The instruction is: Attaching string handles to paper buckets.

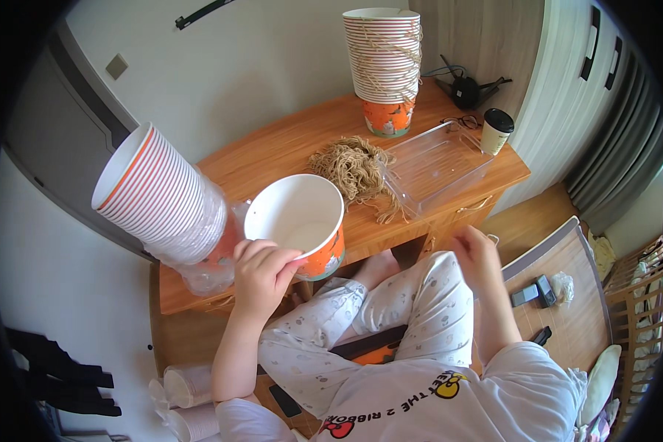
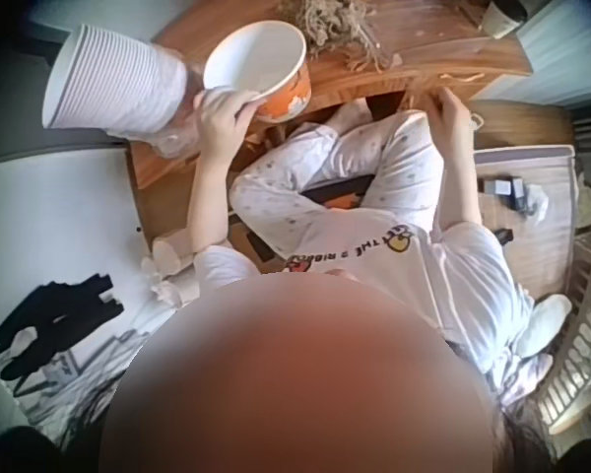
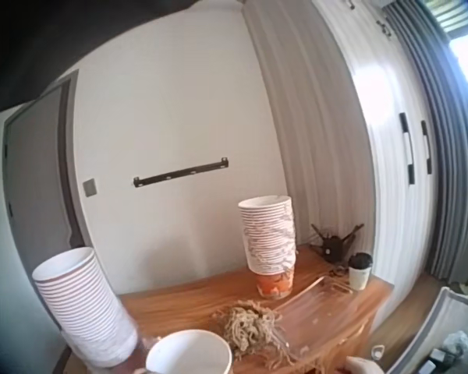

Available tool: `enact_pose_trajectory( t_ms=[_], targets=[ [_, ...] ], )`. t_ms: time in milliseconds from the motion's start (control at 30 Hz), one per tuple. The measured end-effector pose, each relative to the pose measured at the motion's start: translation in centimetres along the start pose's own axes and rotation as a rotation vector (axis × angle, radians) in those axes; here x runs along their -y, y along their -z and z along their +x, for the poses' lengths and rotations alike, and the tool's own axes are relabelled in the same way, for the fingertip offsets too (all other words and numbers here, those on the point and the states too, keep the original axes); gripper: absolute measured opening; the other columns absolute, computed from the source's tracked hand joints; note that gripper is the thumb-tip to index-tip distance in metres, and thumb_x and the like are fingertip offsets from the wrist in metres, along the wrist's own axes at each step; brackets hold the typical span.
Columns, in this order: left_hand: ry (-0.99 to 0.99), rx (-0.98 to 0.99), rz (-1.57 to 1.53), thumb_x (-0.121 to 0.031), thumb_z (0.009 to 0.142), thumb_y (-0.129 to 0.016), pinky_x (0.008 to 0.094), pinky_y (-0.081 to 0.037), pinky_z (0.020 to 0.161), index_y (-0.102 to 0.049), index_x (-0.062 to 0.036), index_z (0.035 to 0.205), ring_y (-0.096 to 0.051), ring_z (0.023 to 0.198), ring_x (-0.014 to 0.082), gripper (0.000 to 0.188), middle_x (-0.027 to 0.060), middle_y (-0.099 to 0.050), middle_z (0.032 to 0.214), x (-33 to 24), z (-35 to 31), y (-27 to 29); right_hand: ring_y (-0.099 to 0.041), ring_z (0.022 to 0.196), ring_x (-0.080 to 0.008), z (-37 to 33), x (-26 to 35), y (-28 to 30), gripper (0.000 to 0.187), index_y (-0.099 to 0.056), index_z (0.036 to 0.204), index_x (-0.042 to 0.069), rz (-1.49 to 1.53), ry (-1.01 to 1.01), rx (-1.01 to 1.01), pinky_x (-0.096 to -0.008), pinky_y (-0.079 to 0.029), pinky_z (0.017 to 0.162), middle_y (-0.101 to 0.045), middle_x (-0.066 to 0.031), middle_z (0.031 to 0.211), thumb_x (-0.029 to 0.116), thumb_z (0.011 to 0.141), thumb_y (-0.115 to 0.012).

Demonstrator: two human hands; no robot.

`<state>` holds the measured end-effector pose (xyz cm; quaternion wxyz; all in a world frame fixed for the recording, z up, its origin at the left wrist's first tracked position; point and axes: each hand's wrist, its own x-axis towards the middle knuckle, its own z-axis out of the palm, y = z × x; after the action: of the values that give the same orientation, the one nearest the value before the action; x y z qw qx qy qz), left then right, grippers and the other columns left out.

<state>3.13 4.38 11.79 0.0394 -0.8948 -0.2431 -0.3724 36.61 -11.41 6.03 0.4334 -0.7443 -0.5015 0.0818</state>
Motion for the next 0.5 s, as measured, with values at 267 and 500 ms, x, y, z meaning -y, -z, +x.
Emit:
enact_pose_trajectory(
  t_ms=[267, 500],
  targets=[
    [-0.015, -0.029, -0.077, -0.021, 0.073, -0.081, 0.0378, -0.04, 0.085, -0.072, -0.0161, 0.085, -0.062, 0.086, 0.019, 0.016, -0.0037, -0.069, 0.078, 2.5, -3.4, -2.1, -0.053, 0.061, -0.009, -6.3, -2.9, 13.5, 0.007, -0.063, 0.087, 0.001, 0.534, 0.033, 0.201, -0.0236, -0.041, 0.055, -0.059, -0.0018, 0.075, 0.005, 0.089, -0.068],
    [0.01, -0.076, -0.194, -0.019, 0.074, -0.081, 0.0411, -0.044, 0.093, -0.071, -0.015, 0.087, -0.064, 0.101, 0.0227, 0.018, -0.0007, -0.072, 0.101, 2.6, -4.9, -2.7, -0.07, 0.067, -0.0203, -2.5, -4.6, 14.8, 0.008, -0.073, 0.09, -0.001, 1.225, 0.958, 0.996, -0.0309, -0.055, 0.056, -0.072, -0.0117, 0.082, 0.007, 0.09, -0.074]
  ],
)
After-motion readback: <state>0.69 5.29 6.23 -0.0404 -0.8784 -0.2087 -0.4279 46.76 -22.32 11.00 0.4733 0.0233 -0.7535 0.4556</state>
